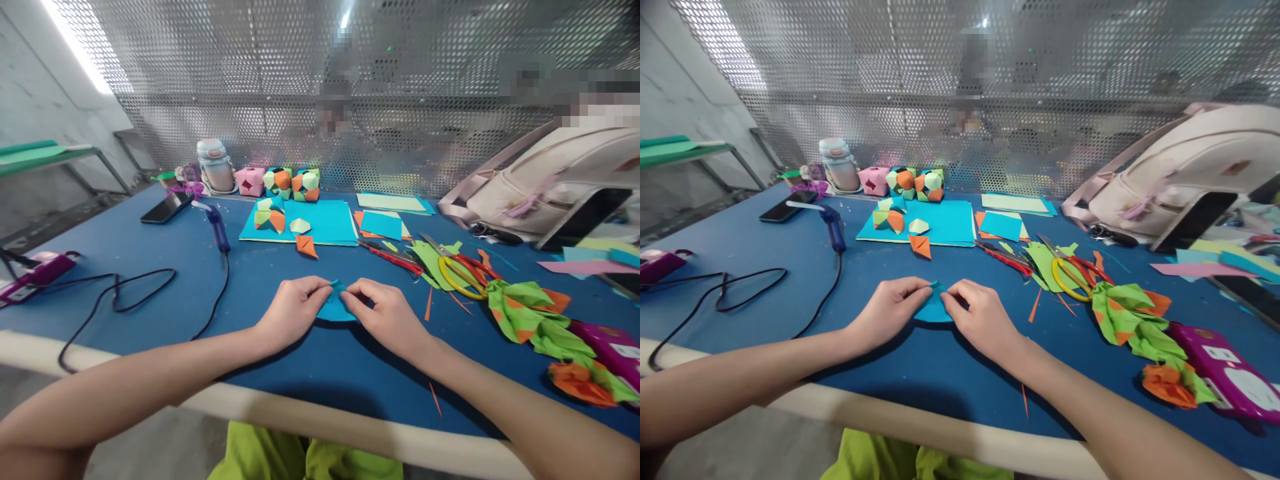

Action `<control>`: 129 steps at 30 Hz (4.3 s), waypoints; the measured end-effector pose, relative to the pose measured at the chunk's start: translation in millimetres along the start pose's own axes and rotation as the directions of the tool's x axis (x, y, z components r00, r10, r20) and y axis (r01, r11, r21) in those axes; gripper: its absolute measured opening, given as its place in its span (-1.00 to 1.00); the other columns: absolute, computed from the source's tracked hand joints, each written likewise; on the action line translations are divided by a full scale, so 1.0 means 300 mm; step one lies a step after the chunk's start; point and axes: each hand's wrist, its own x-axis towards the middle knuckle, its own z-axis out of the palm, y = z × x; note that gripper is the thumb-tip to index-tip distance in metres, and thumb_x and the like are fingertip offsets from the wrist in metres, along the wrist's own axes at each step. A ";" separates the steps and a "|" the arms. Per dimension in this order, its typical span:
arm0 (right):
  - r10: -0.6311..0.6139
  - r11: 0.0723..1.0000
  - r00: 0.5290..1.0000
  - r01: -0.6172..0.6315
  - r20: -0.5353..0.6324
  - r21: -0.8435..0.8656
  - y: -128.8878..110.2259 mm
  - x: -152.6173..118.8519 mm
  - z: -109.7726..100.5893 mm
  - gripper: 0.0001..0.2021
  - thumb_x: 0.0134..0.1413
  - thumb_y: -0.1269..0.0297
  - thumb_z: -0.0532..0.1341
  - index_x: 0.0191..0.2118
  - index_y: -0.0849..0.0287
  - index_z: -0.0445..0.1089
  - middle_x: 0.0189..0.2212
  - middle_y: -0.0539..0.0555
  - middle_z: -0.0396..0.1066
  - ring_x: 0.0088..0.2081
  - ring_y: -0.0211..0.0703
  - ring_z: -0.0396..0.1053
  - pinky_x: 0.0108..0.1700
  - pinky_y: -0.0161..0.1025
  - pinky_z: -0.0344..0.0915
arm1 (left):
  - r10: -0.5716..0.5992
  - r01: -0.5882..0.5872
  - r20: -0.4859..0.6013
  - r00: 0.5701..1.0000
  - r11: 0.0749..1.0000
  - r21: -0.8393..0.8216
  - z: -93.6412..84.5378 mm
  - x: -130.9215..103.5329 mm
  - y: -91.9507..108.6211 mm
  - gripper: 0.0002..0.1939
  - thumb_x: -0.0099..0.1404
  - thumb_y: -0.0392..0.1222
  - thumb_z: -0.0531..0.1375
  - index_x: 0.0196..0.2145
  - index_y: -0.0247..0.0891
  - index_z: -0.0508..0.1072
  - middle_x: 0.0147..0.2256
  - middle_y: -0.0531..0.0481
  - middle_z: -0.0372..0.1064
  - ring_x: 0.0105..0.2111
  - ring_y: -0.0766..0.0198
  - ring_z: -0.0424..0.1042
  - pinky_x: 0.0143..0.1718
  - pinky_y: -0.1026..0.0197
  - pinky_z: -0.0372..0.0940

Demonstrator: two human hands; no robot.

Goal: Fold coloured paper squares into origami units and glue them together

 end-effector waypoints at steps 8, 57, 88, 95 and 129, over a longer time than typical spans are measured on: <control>0.067 0.997 0.997 -0.069 0.046 0.039 -0.004 0.009 -0.004 -0.78 0.10 0.30 0.11 -0.55 0.18 0.31 -0.62 -0.05 0.31 -0.55 -0.31 0.22 -0.47 -0.34 0.14 | -0.047 0.047 0.006 0.999 0.999 -0.006 0.003 0.000 -0.011 -0.80 0.18 -0.20 0.09 -0.36 -0.29 0.50 -0.49 0.05 0.43 -0.47 0.32 0.33 -0.44 0.32 0.19; 0.328 0.889 0.919 -0.379 0.220 0.256 0.000 0.018 -0.002 -0.76 -0.05 0.14 0.18 -0.57 0.19 0.27 -0.63 -0.09 0.19 -0.54 -0.33 0.10 -0.49 -0.34 0.05 | -0.184 0.196 0.126 0.975 0.977 -0.088 0.011 0.004 -0.008 -0.86 0.04 -0.32 0.13 -0.37 -0.27 0.27 -0.61 0.23 0.25 -0.62 0.48 0.09 -0.60 0.42 0.02; 0.442 0.833 0.891 -0.450 0.103 0.322 0.086 0.040 -0.006 -0.71 -0.10 0.07 0.25 -0.38 0.24 0.42 -0.51 0.02 0.36 -0.47 -0.24 0.23 -0.39 -0.28 0.16 | -0.093 0.162 -0.249 0.964 0.948 0.274 -0.140 0.286 -0.189 -0.65 0.15 0.03 0.13 -0.27 -0.34 0.33 -0.24 -0.18 0.33 -0.22 0.11 0.34 -0.22 0.18 0.20; 0.453 0.800 0.879 -0.475 0.152 0.366 0.098 0.072 -0.020 -0.71 -0.21 0.09 0.31 -0.44 0.24 0.43 -0.52 0.02 0.39 -0.46 -0.22 0.27 -0.36 -0.25 0.21 | -0.064 0.123 -0.232 0.971 0.960 0.250 -0.100 0.308 -0.212 -0.93 0.10 -0.28 0.11 -0.50 -0.32 0.33 -0.30 -0.14 0.31 -0.31 0.17 0.33 -0.28 0.20 0.17; 0.189 0.980 0.969 -0.196 -0.161 -0.026 -0.037 0.099 0.097 -0.87 -0.01 0.24 0.18 -0.49 0.15 0.27 -0.55 -0.06 0.21 -0.49 -0.27 0.17 -0.40 -0.30 0.15 | -0.188 0.186 0.046 0.981 0.848 -0.496 -0.042 0.070 -0.115 -0.86 0.05 -0.28 0.18 -0.41 -0.30 0.26 -0.50 0.11 0.28 -0.49 0.41 0.28 -0.45 0.34 0.19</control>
